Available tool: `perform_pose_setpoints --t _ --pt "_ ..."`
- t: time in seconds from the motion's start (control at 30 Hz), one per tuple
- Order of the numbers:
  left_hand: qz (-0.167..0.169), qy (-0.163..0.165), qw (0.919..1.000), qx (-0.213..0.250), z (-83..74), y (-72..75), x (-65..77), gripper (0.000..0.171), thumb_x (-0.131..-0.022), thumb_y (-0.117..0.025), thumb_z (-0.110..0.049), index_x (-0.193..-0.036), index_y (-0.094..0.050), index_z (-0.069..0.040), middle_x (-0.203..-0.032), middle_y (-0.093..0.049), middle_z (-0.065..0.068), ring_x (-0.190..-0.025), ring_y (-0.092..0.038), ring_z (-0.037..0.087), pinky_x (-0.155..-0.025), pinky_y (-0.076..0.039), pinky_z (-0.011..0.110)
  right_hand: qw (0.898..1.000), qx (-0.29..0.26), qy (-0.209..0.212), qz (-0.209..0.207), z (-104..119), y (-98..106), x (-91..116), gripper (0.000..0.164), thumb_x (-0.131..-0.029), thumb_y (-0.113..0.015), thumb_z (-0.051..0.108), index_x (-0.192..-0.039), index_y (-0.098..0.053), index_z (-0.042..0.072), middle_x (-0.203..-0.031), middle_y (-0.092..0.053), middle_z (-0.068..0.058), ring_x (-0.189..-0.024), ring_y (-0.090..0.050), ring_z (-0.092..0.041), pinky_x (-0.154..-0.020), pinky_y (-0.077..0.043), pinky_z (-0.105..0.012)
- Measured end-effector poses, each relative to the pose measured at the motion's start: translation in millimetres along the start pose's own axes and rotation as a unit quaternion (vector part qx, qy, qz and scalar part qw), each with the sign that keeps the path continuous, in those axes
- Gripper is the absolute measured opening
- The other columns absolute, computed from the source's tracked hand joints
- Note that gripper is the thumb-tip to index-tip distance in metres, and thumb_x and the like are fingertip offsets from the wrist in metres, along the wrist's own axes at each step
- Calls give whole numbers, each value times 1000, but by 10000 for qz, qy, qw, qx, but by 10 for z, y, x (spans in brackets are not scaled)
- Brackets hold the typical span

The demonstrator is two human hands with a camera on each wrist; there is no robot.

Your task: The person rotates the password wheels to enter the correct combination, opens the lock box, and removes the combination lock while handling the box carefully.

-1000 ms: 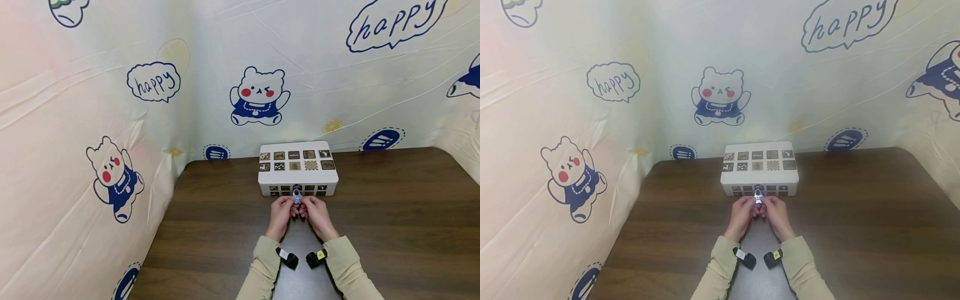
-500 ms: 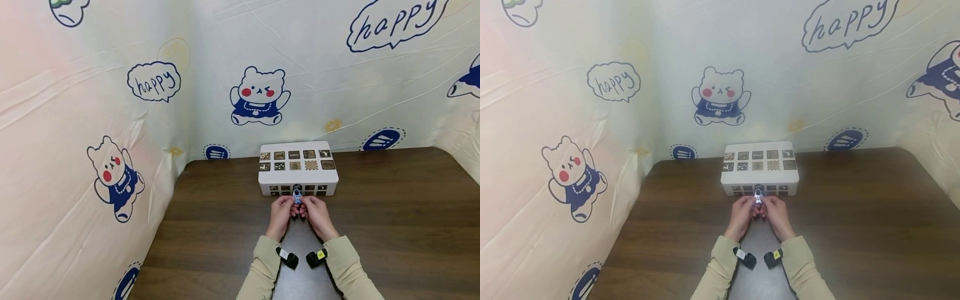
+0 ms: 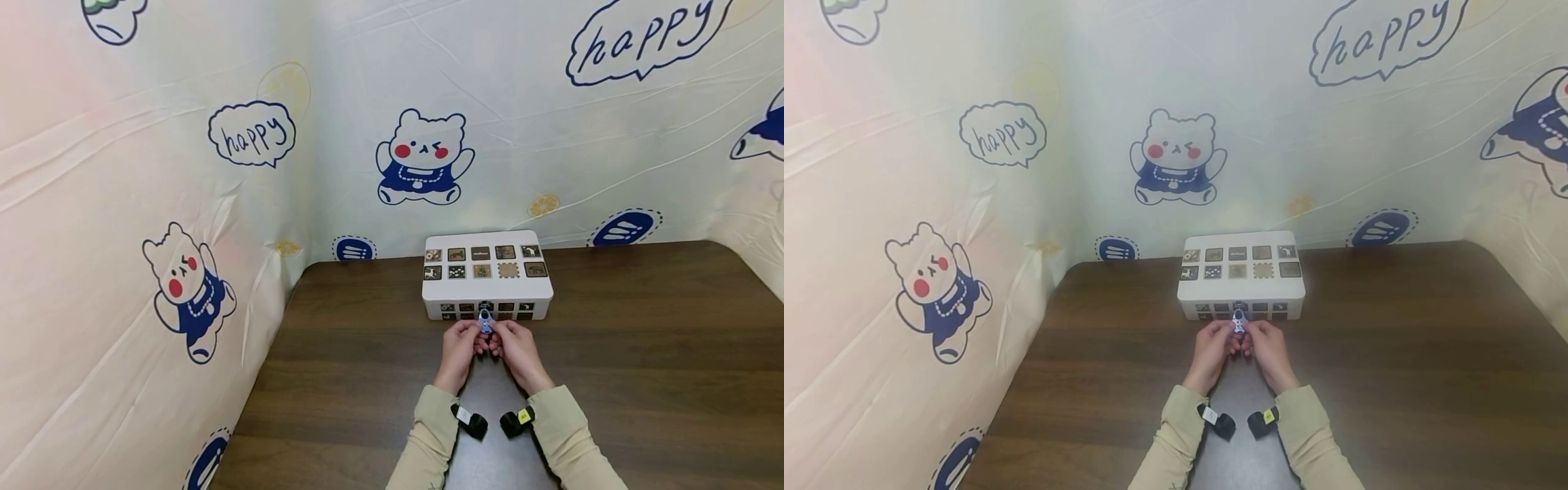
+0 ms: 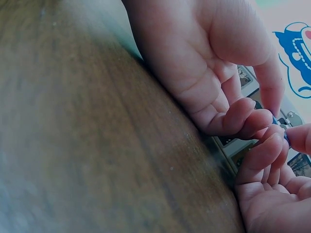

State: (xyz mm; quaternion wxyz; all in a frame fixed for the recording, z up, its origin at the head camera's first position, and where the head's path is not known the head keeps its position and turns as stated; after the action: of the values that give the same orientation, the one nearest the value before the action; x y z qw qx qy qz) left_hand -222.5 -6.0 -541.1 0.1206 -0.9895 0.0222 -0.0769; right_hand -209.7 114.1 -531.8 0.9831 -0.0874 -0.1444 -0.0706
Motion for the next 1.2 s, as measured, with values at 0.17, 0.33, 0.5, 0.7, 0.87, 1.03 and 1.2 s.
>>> perform_pose_setpoints --t 0.17,0.33,0.5,0.7,0.87,1.03,1.2 --pt "-5 30 10000 -5 -1 0 1 12 -92 -57 -9 -97 -65 -1 -71 -64 0 -53 -55 6 -50 -45 18 10000 24 -29 -5 -1 -5 0 18 -98 -50 17 -92 -56 1 -71 -51 2 -57 -52 -7 -54 -49 -20" --pt "-11 50 10000 -15 2 4 4 12 -92 -57 -9 -97 -65 -1 -71 -64 0 -53 -55 6 -51 -45 18 10000 57 -26 -17 1 -8 7 20 -99 -51 19 -89 -56 3 -70 -51 2 -57 -52 -7 -54 -49 -20" --pt "-37 55 10000 -15 2 4 3 13 -92 -58 -10 -98 -65 -1 -71 -64 0 -54 -55 6 -51 -45 18 10000 79 41 -18 -1 -5 9 21 -98 -52 19 -87 -57 3 -68 -52 2 -56 -53 -7 -53 -48 -20" --pt "-48 19 10000 -11 8 3 -4 13 -92 -58 -11 -97 -65 -1 -72 -64 3 -53 -55 7 -50 -45 18 9999 45 103 11 0 -4 15 20 -98 -53 18 -85 -58 4 -66 -52 3 -55 -53 -7 -52 -48 -20" --pt "-33 20 10000 -30 3 6 3 14 -93 -59 -12 -98 -65 -1 -74 -65 4 -54 -55 7 -51 -45 18 9999 38 115 5 -7 -1 6 21 -98 -53 18 -83 -58 5 -66 -51 3 -55 -53 -7 -52 -48 -20" --pt "-1 16 10000 -19 2 6 5 14 -93 -59 -13 -99 -65 -1 -74 -65 4 -55 -56 7 -51 -45 19 9999 67 128 0 -10 0 -3 21 -98 -53 18 -83 -58 4 -66 -52 2 -56 -53 -7 -52 -49 -20" --pt "9 5 10000 16 4 4 1 13 -92 -60 -13 -98 -65 -2 -74 -65 4 -54 -56 7 -51 -45 18 9999 113 104 -3 -5 1 -6 21 -98 -52 18 -86 -59 3 -65 -51 2 -55 -52 -7 -52 -48 -20"
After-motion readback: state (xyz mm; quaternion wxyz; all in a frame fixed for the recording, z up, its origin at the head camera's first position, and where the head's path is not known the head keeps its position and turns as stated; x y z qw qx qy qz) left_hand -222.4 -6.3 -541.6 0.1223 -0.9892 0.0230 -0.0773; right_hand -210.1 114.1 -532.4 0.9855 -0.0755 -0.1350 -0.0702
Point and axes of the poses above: each hand's wrist, its own x-axis away from the middle knuckle, its own y-axis out of the back of the hand, z = x × y, the point moved 3 cm from there along -x, towards the middle knuckle
